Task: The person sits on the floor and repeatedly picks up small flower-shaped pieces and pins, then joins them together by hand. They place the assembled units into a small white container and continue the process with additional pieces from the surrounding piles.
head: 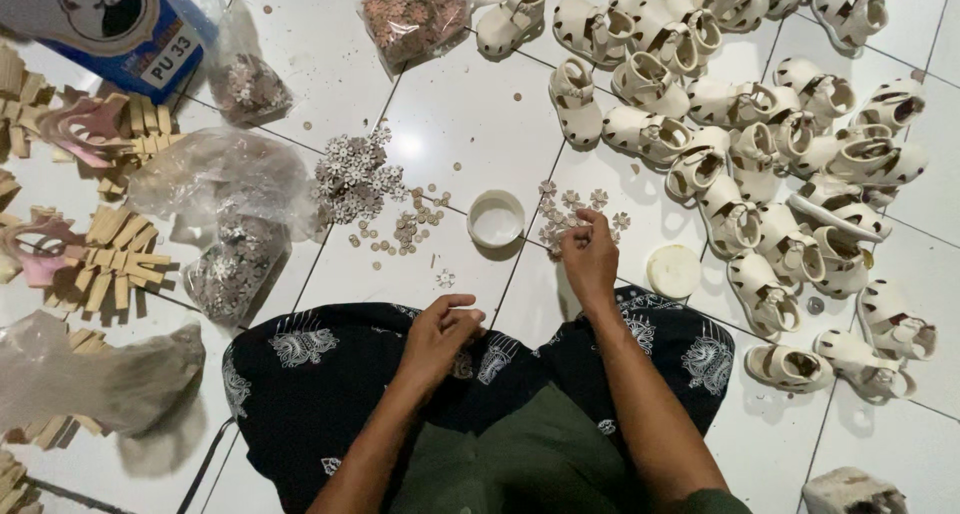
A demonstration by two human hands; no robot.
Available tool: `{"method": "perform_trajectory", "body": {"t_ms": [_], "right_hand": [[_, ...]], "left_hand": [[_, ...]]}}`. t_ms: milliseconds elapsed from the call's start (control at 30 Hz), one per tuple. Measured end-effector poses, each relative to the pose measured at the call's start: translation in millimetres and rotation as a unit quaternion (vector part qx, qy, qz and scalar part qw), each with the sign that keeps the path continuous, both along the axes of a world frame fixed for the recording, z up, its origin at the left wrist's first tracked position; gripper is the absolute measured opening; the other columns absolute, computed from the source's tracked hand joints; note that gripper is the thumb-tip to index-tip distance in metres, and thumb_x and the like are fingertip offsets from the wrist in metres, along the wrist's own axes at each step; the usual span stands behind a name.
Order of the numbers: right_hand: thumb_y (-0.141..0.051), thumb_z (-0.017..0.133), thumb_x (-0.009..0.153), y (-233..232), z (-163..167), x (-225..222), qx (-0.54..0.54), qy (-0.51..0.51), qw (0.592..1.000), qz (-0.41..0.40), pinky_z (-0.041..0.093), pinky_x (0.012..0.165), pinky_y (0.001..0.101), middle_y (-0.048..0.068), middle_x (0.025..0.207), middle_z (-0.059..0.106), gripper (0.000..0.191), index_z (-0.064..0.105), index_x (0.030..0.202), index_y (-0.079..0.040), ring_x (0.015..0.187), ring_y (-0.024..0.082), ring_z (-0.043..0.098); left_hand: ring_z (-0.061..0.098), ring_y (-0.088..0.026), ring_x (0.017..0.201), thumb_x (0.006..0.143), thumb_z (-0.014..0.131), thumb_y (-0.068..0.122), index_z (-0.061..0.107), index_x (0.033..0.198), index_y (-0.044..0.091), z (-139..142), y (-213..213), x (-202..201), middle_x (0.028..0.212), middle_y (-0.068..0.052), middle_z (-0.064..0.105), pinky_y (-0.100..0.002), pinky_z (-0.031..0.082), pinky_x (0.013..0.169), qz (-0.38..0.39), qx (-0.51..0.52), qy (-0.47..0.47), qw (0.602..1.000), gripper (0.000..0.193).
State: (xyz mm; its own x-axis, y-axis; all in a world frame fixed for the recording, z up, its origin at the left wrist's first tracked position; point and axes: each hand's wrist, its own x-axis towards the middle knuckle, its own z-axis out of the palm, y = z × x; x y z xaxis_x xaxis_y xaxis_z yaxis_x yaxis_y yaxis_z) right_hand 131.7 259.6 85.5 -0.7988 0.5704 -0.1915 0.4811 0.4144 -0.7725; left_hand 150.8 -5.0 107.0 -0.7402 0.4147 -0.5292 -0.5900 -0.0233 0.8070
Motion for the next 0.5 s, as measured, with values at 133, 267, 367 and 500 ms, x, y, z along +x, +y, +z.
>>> {"method": "perform_trajectory", "body": {"t_ms": [133, 267, 367, 500], "right_hand": [[-0.005, 0.059, 0.098, 21, -23, -4, 0.058, -0.039, 0.997, -0.039, 0.058, 0.079, 0.0353, 0.011, 0.106, 0.074, 0.038, 0.056, 0.135, -0.004, 0.091, 0.021, 0.072], [0.003, 0.058, 0.096, 36, -31, 11, 0.168, 0.033, 0.985, -0.024, 0.056, 0.083, 0.0385, 0.018, 0.116, 0.072, 0.04, 0.055, 0.136, 0.001, 0.097, 0.025, 0.07], [-0.005, 0.065, 0.095, 44, -25, 17, 0.084, 0.05, 0.993, -0.062, 0.058, 0.079, 0.0354, 0.015, 0.102, 0.073, 0.044, 0.053, 0.137, 0.0, 0.09, 0.024, 0.071], [-0.008, 0.065, 0.103, 21, -12, 27, 0.082, 0.153, 0.985, 0.018, 0.059, 0.083, 0.0397, 0.015, 0.102, 0.076, 0.036, 0.056, 0.138, -0.001, 0.091, 0.027, 0.072]], "left_hand": [[0.072, -0.015, 0.088, 0.093, 0.068, 0.014, 0.065, 0.119, -0.003, -6, -17, -4, 0.101, -0.011, 0.075, -0.027, 0.057, 0.077, 0.035, -0.023, 0.02, 0.999, 0.032], [0.071, -0.015, 0.082, 0.094, 0.065, 0.014, 0.066, 0.115, -0.001, -8, -32, -13, 0.096, -0.01, 0.074, -0.026, 0.056, 0.072, 0.093, -0.041, 0.014, 0.995, 0.025], [0.066, -0.012, 0.07, 0.097, 0.065, 0.016, 0.066, 0.104, -0.001, -14, -40, -23, 0.084, -0.008, 0.071, -0.024, 0.053, 0.062, 0.151, -0.033, 0.046, 0.987, 0.018], [0.049, -0.008, 0.057, 0.104, 0.062, 0.024, 0.063, 0.093, 0.001, -24, -57, -37, 0.07, -0.002, 0.056, -0.023, 0.038, 0.048, 0.185, -0.077, 0.054, 0.978, 0.025]]}}
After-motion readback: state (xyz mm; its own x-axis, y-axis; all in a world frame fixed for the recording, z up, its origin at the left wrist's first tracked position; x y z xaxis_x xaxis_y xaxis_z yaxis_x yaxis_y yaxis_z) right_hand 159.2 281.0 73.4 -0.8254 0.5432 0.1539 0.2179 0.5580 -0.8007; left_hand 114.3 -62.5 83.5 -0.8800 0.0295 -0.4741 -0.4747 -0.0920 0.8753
